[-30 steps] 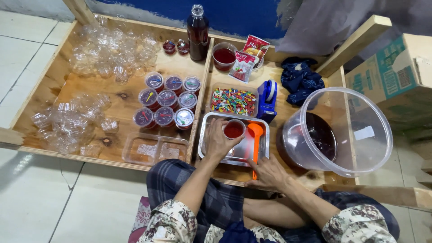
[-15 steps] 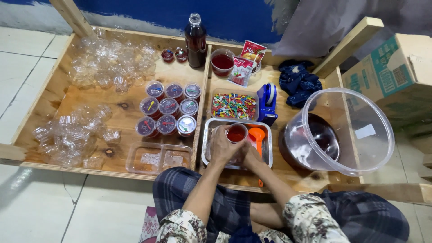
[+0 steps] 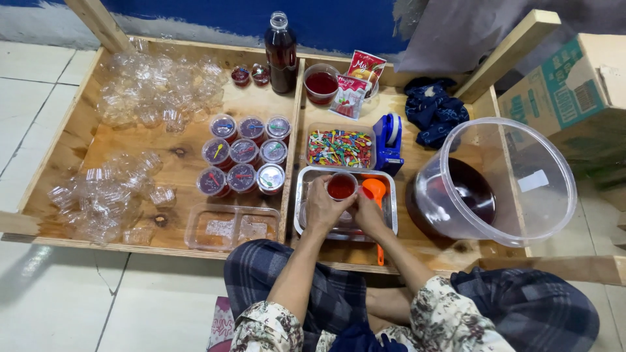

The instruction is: The person scoops dark liquid from a large plastic container into small plastic cups, places lids on the cups, and organizes them on a wooden tray.

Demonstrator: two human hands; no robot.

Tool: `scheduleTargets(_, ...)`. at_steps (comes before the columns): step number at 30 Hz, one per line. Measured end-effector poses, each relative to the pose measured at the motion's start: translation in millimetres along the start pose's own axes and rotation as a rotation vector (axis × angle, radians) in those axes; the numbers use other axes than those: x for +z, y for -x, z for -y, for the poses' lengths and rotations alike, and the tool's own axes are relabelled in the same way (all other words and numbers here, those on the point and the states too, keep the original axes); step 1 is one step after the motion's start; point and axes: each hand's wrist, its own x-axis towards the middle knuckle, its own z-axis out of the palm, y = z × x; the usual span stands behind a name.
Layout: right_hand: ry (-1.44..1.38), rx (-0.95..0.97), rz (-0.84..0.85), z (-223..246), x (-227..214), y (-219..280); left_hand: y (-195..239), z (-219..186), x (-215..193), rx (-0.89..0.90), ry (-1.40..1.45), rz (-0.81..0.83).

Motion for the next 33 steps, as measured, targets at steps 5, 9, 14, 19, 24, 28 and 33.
scheduleTargets(5,0.13,0.027,-0.086,-49.6,-36.5,-10.6,-0.9,7.2,1.8,-0.058,0.053,0.03)
scheduleTargets(9,0.04,-0.023,-0.299,-77.7,-67.7,-18.1,-2.8,-1.2,-0.8,-0.134,0.089,0.08)
scheduleTargets(14,0.022,-0.449,-0.512,-59.0,-71.3,-7.1,-4.5,-28.5,-5.8,-0.226,0.129,0.206)
scheduleTargets(19,0.35,-0.921,-0.532,-41.3,-70.5,8.8,-3.5,-39.0,0.4,-0.335,0.167,0.326)
scheduleTargets(24,0.425,-1.009,-0.422,-42.3,-66.9,16.0,0.4,-49.5,0.8,-0.357,0.199,0.412)
scheduleTargets(28,0.412,-0.961,-0.391,-42.1,-67.3,13.9,2.0,-48.1,3.6,-0.35,0.217,0.418)
scheduleTargets(33,0.037,-0.814,-0.48,-40.9,-60.3,1.0,2.4,-46.9,6.7,-0.376,0.234,0.415)
